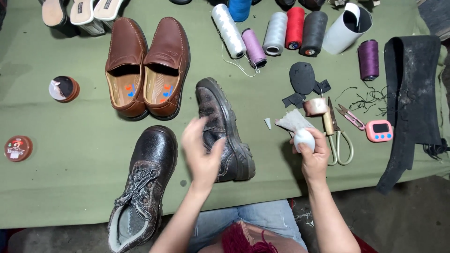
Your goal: The person cleans a dark brown leather boot by applying a liquid from a white bottle and scrubbing the surface with a brush and a cloth. They rotate the boot to clean different sides, including the toe, sides, and heel, while other shoes and tools are visible on the green work surface.
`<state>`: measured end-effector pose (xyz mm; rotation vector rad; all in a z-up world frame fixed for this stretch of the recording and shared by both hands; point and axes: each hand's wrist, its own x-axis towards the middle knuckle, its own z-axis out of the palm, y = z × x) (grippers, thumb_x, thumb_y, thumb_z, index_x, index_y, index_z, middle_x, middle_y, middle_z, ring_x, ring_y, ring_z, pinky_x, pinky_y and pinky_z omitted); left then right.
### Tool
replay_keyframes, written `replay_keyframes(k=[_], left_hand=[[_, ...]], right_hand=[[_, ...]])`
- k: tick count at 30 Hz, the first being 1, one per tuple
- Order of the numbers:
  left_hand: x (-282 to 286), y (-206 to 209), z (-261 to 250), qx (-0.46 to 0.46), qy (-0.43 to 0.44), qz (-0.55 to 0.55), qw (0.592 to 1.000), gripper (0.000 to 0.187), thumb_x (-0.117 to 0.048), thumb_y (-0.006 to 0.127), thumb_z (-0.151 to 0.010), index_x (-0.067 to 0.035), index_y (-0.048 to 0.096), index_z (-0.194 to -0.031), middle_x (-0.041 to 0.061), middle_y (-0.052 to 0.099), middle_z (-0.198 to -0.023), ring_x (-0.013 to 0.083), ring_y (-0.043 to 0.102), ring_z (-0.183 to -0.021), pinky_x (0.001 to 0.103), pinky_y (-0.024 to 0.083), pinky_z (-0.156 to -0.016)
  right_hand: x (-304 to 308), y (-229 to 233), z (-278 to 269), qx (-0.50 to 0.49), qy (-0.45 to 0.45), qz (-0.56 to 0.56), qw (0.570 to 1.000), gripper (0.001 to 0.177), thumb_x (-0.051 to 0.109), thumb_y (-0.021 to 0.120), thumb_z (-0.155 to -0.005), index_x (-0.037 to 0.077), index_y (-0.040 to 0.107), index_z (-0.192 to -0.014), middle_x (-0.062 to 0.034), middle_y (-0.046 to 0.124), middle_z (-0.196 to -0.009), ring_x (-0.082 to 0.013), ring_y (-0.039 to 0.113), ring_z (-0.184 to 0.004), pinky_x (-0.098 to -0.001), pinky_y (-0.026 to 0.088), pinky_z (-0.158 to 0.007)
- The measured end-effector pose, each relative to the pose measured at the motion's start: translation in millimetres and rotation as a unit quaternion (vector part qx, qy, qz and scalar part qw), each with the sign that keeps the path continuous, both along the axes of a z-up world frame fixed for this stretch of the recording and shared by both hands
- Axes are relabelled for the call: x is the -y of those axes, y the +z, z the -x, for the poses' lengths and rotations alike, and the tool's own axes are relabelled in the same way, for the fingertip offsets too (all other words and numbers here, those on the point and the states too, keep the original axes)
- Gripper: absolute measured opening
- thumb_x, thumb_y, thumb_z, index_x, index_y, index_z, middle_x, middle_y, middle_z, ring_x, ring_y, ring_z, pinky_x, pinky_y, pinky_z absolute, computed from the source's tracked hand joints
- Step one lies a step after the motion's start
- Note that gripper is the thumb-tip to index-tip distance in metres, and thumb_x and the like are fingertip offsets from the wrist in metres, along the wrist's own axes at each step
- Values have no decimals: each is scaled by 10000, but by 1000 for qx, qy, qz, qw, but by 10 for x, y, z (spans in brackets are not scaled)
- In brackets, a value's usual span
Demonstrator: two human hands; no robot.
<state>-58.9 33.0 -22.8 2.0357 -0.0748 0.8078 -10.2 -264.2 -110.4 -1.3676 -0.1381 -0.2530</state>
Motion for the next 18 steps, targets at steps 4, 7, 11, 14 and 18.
replay_keyframes(k=[4, 7, 11, 14, 18], left_hand=[[-53, -457, 669, -184, 124, 217, 951, 385, -125, 720, -895, -103, 547, -1238, 60, 573, -1205, 206, 560, -1084, 365, 430, -981], [-16, -736, 703, -298, 57, 285, 909, 454, -133, 799, -793, -89, 611, -1204, 99, 669, -1160, 219, 628, -1054, 362, 501, -971], [73, -709, 411, -325, -65, 324, 886, 613, -178, 978, -624, -42, 668, -1135, 148, 758, -1073, 239, 716, -1055, 413, 557, -935], [-6, -923, 200, -315, -104, 229, 915, 516, -261, 970, -658, -55, 690, -1041, 135, 781, -1017, 263, 740, -1031, 422, 567, -865], [-183, -852, 52, -330, -148, 206, 909, 549, -251, 942, -687, -42, 675, -1119, 125, 779, -1089, 246, 719, -1103, 398, 561, -908]], right_hand=[[-332, 182, 54, -55, 14, 49, 997, 424, 160, 732, -883, 34, 607, -1267, -189, 651, -1030, -234, 682, -695, -264, 516, -553], [-553, 45, 24, -107, 28, 11, 994, 404, 159, 759, -862, 65, 602, -1222, -152, 663, -1048, -223, 702, -712, -242, 514, -533], [-591, -202, 26, -150, 56, -91, 983, 423, 119, 782, -837, 53, 603, -1214, -154, 715, -920, -161, 640, -662, -244, 452, -484], [-584, -92, 67, -159, 59, -94, 981, 438, 125, 761, -852, 57, 595, -1252, -142, 713, -936, -138, 611, -659, -250, 420, -508], [-598, 147, -10, -139, 48, -107, 983, 488, 153, 783, -837, 100, 555, -1265, -124, 705, -982, -112, 582, -655, -235, 397, -504]])
